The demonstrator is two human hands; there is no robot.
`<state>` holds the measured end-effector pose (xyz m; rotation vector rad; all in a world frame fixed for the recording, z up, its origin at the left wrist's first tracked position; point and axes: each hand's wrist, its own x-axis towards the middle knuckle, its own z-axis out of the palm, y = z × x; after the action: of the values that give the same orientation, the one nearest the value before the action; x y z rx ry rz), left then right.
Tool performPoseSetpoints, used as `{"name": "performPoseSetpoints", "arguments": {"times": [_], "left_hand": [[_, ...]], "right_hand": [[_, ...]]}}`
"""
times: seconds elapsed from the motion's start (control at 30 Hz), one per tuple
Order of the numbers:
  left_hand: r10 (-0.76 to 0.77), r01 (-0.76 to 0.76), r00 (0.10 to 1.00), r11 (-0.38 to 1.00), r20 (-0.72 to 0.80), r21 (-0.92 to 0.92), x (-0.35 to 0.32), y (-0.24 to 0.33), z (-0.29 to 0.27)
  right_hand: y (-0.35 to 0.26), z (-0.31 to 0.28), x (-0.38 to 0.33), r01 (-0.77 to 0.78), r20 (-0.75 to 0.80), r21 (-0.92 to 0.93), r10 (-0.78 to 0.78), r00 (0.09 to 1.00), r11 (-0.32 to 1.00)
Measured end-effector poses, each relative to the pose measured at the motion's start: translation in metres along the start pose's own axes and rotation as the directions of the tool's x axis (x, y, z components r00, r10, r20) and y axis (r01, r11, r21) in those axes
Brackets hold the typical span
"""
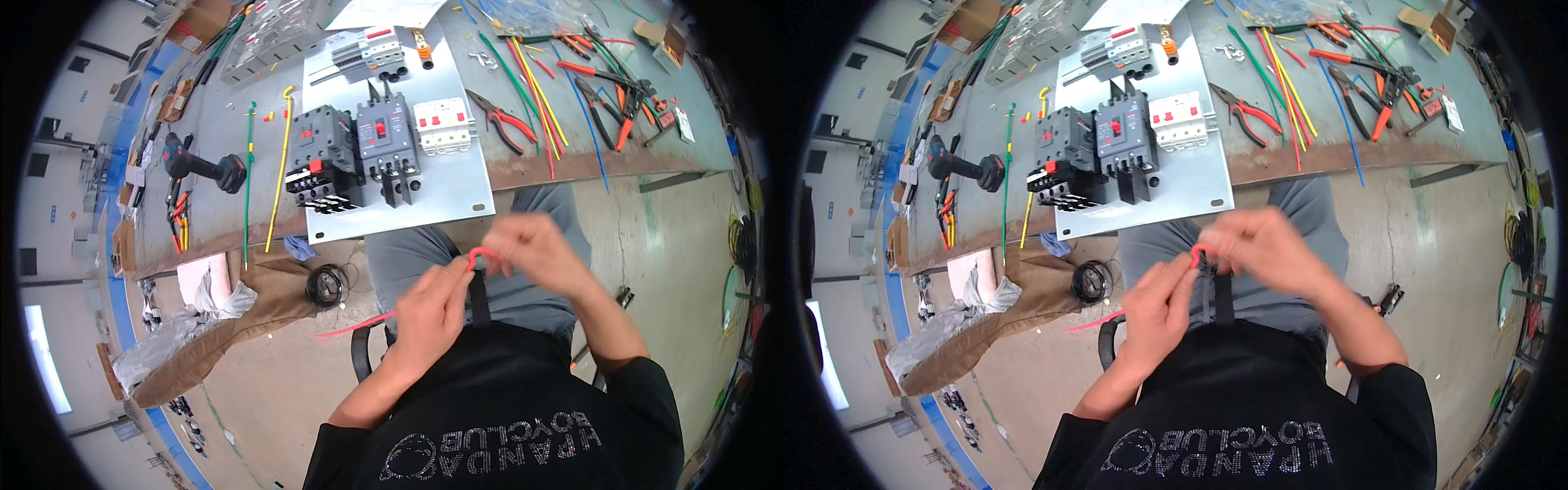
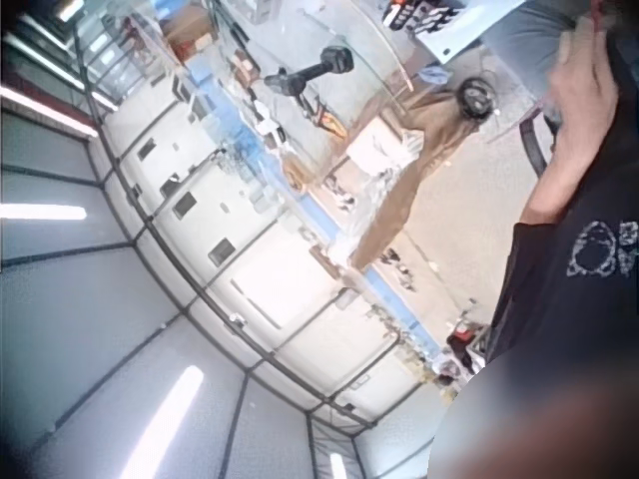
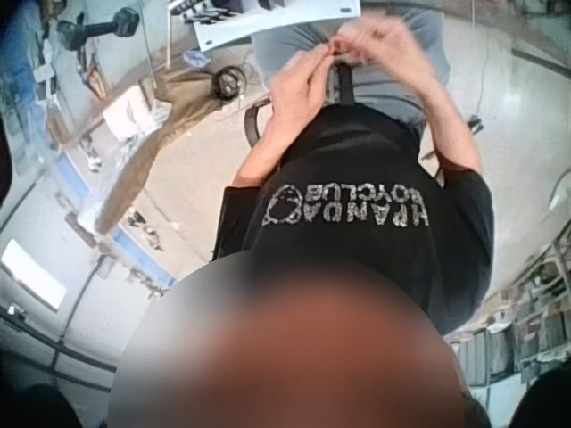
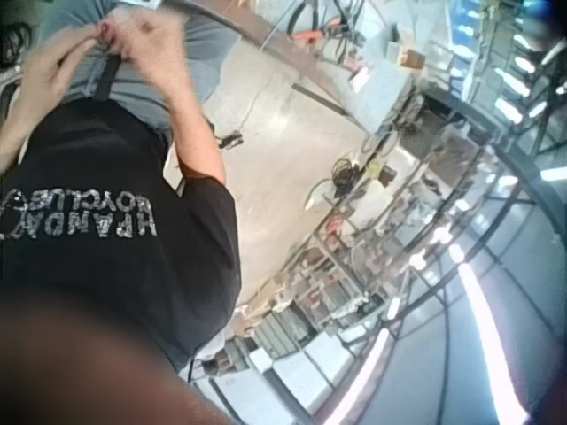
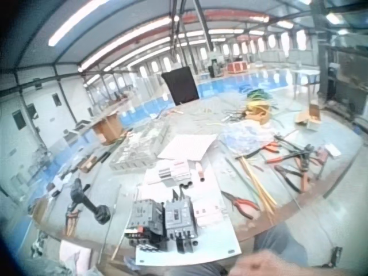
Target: The person sits at a workbench and prepares electrical wires by stripping insulation and bending the ends into loops. They handle yellow, red, and green wires and connect them to terminals on a mounted electrical panel containing contactors and breakers.
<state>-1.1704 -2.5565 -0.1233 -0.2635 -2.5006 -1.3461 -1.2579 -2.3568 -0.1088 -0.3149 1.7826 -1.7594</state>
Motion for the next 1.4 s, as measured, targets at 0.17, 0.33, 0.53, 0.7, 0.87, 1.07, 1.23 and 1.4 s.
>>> {"name": "performPoseSetpoints", "arguments": {"times": [0.17,0.33,0.53,0.7,0.87,1.07,1.23,1.4], "left_hand": [[-0.308,0.303,0.951,0.902,0.032,-0.309,0.014,-0.011,-0.026],[-0.417,0.381,0.908,0.781,0.040,-0.494,0.021,0.001,-0.047],[-0.200,0.175,0.978,0.938,-0.055,-0.298,0.030,0.011,-0.068],[-0.167,0.138,0.983,0.945,-0.075,-0.297,0.033,0.014,-0.075],[-0.053,0.046,0.998,0.975,-0.024,-0.216,0.038,0.023,-0.069],[0.043,-0.038,0.999,0.984,0.025,-0.172,0.036,0.031,-0.065],[0.055,-0.060,0.998,0.990,-0.042,-0.129,0.031,0.034,-0.062],[-0.005,0.014,0.998,0.986,0.055,-0.168,0.030,0.037,-0.063]], "right_hand": [[0.002,-0.072,0.074,-0.013,-0.299,-0.900,-0.597,0.744,0.435],[-0.001,-0.099,0.111,-0.178,-0.283,-0.941,-0.380,0.881,0.288],[-0.002,-0.134,0.115,-0.075,-0.400,-0.622,-0.234,0.886,0.780],[-0.019,-0.075,0.021,0.185,-0.074,0.196,-0.174,0.982,0.963],[-0.010,-0.013,-0.033,-0.298,0.580,0.217,0.123,0.805,0.929],[-0.005,0.010,-0.033,-0.160,0.590,0.095,0.074,0.804,0.983],[-0.002,0.013,-0.031,0.208,0.420,-0.150,-0.128,0.899,0.967],[0.004,0.012,-0.028,0.232,0.421,-0.064,-0.185,0.888,0.971]]}}
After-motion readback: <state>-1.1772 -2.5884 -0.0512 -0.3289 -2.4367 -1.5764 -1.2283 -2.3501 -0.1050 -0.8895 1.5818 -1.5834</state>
